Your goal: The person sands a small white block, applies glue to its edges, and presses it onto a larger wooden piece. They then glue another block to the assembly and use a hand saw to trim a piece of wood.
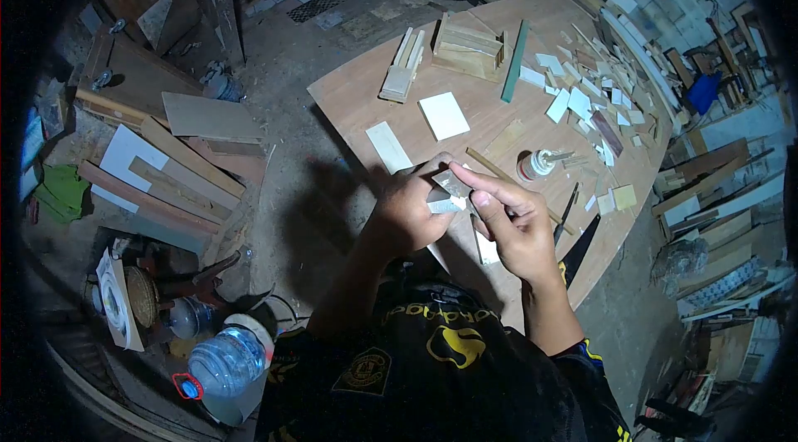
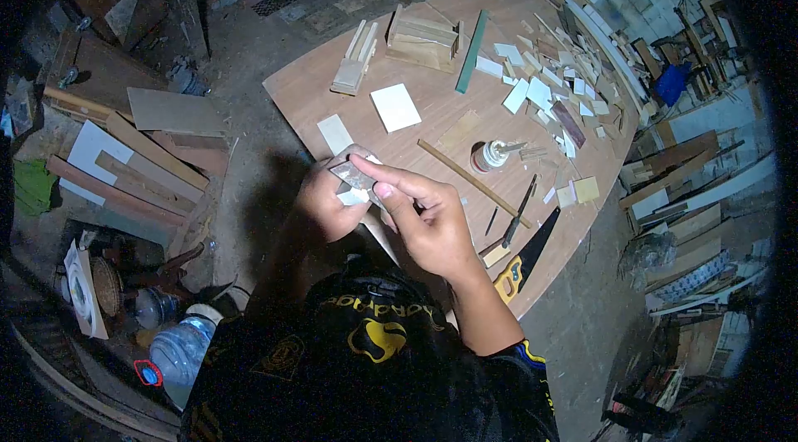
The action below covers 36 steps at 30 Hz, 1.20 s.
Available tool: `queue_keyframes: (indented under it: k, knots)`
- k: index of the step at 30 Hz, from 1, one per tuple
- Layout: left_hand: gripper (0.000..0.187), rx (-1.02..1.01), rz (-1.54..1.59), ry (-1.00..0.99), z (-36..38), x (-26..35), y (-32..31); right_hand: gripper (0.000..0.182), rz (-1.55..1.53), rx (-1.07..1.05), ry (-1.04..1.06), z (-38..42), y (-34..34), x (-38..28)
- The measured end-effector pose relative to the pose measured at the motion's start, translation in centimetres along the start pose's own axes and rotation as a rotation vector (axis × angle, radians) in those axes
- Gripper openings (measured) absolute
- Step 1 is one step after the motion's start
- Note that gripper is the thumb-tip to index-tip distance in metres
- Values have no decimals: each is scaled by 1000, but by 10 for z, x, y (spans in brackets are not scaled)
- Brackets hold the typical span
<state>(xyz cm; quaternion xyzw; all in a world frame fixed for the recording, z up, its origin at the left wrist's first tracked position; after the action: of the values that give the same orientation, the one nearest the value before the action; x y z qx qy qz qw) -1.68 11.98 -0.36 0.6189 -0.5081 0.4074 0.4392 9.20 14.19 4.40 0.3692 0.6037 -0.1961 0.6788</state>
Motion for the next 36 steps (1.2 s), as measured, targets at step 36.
queue_keyframes:
  k: [36]
  knots:
    - [32,105,-64,-103,-3,-4,-8,30,-53,64,-92,2,5,4]
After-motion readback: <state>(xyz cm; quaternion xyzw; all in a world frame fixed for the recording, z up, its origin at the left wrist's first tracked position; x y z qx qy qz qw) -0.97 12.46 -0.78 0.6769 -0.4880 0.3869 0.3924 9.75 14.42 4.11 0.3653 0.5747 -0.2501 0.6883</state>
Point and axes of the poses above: each hand's wrist, its own z-axis away from the middle knuckle, its own y-axis out of the back of the hand, x = y × z, the point moved 9 cm from there along -z, towards the middle knuckle, and after that the axes turned 13 degrees about z, right-handed, at the moved point
